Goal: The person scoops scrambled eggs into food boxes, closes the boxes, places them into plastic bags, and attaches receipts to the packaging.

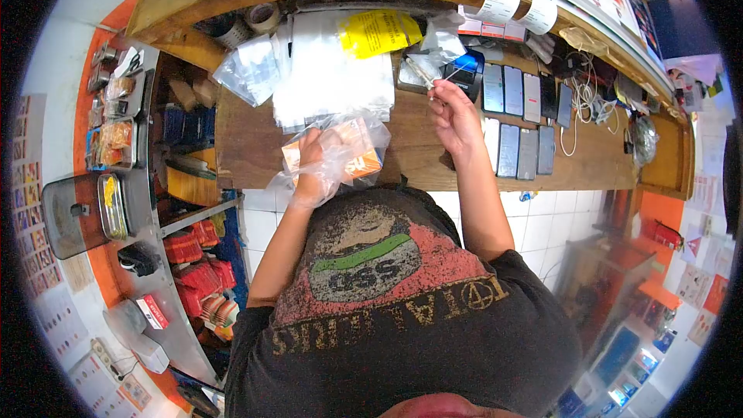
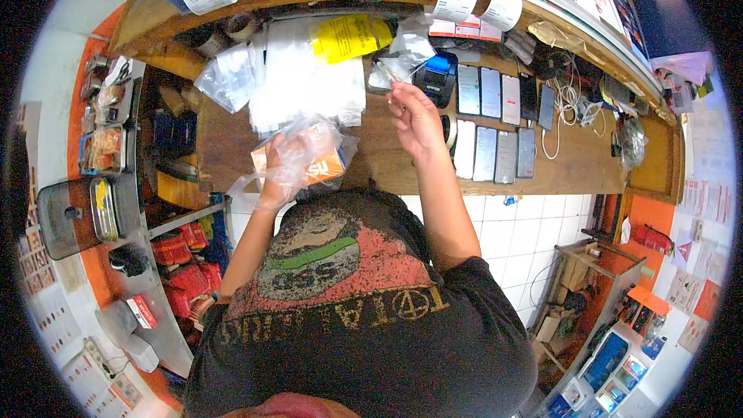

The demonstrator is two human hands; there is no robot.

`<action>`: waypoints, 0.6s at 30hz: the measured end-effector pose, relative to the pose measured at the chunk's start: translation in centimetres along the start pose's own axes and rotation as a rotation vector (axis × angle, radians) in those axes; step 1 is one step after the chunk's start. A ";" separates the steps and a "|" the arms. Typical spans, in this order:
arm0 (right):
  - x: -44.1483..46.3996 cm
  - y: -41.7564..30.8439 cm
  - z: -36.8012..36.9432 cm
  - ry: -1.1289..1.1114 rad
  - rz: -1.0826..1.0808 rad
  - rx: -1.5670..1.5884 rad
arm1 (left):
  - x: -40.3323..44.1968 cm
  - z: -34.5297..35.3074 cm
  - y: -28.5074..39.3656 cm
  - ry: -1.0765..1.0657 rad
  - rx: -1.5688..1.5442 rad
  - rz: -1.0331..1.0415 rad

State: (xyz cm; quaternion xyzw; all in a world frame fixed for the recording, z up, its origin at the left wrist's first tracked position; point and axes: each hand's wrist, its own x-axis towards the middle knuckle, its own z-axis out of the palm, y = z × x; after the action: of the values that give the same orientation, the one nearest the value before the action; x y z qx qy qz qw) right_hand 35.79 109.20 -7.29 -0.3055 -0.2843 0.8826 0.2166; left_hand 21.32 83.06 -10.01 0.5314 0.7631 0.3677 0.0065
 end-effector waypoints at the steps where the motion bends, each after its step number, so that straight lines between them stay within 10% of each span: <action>1: -0.1 -0.1 0.4 -0.007 -0.020 -0.010 | 0.5 -0.4 0.6 0.003 0.002 -0.001; 18: -0.3 10.8 8.1 -0.198 -0.060 -0.813 | 3.0 -4.7 4.3 -0.212 0.108 -0.279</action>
State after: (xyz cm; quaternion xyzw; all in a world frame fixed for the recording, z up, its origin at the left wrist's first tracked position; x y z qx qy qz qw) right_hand 28.39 98.01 -8.69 -0.2713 -0.6378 0.7168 0.0755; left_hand 21.60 83.62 -3.05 0.4559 0.8430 0.2638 0.1093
